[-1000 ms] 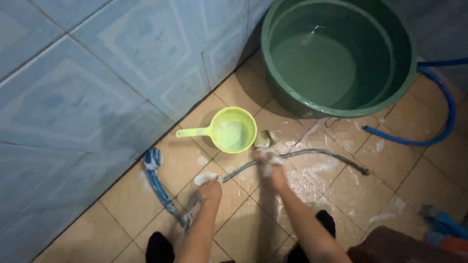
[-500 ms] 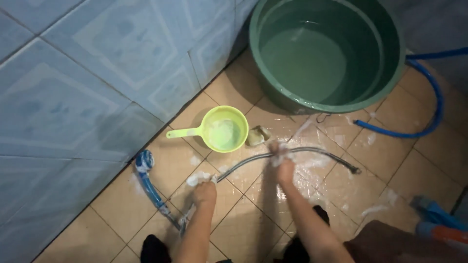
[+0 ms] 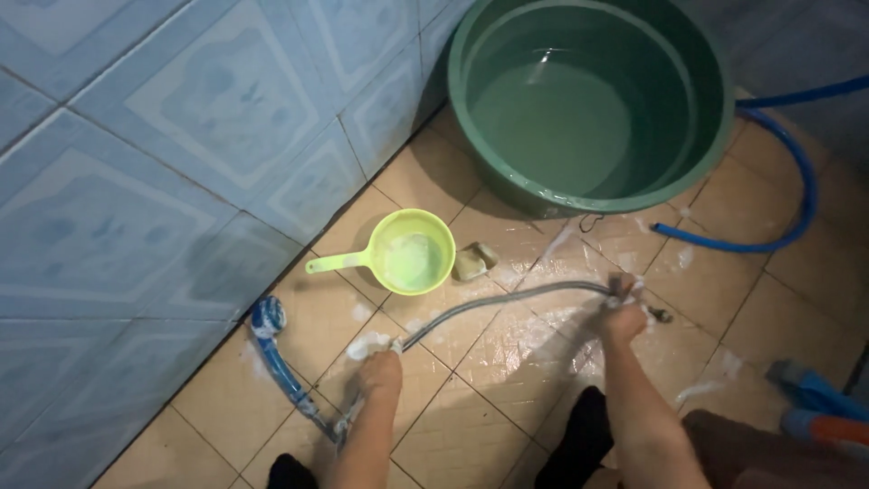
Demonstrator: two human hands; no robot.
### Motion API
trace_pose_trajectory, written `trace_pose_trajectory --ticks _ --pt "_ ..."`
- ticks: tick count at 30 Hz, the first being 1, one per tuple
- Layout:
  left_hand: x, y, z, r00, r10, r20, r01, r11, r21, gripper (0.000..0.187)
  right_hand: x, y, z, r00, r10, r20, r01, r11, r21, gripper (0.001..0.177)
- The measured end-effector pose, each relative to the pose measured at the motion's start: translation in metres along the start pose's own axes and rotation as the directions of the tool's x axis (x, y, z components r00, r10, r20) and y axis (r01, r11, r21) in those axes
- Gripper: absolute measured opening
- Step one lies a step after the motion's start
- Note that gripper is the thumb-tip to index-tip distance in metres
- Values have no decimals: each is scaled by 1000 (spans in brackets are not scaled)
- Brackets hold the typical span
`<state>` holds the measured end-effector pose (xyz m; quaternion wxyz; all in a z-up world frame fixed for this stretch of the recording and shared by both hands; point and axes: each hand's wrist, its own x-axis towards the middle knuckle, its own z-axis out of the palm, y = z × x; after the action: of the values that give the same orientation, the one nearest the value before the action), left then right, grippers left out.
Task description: Scrubbing and cleaning a handheld shower hose and head using soap and a sponge in a bathroom.
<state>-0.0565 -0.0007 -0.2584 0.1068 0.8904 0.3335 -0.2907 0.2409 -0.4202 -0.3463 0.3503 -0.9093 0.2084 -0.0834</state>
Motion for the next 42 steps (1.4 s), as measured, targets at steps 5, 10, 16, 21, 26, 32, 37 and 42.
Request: trace_pose_trajectory --ticks 5,10,16,21,26,32,37,42 --pt "-10 2 -1 999 -30 16 29 999 24 31 -51 86 163 903 -393 174 316 882 350 27" --pt "3 -2 10 999 18 -28 -15 993 116 31 -165 -99 73 645 -639 419 624 757 195 23" --pt "8 -4 18 999 22 -36 -19 996 83 31 -23 19 77 941 -156 300 -27 850 526 25" --pt "9 -3 17 998 35 -56 -32 998 52 33 -39 -73 -10 981 101 163 -183 751 634 23" --pt "-11 4 -7 1000 -6 -23 7 999 43 36 -93 39 150 849 -420 322 452 892 -26 19" --pt "10 -1 17 999 -14 -48 15 1000 24 37 -284 -192 28 334 -911 240 883 392 259 29" --pt "-1 -11 10 991 46 -129 -40 998 50 29 -162 -38 116 662 -596 455 636 768 81 18" --pt "-26 -13 -35 988 119 -97 -117 993 20 26 -97 -94 15 883 -401 244 413 911 -1 33"
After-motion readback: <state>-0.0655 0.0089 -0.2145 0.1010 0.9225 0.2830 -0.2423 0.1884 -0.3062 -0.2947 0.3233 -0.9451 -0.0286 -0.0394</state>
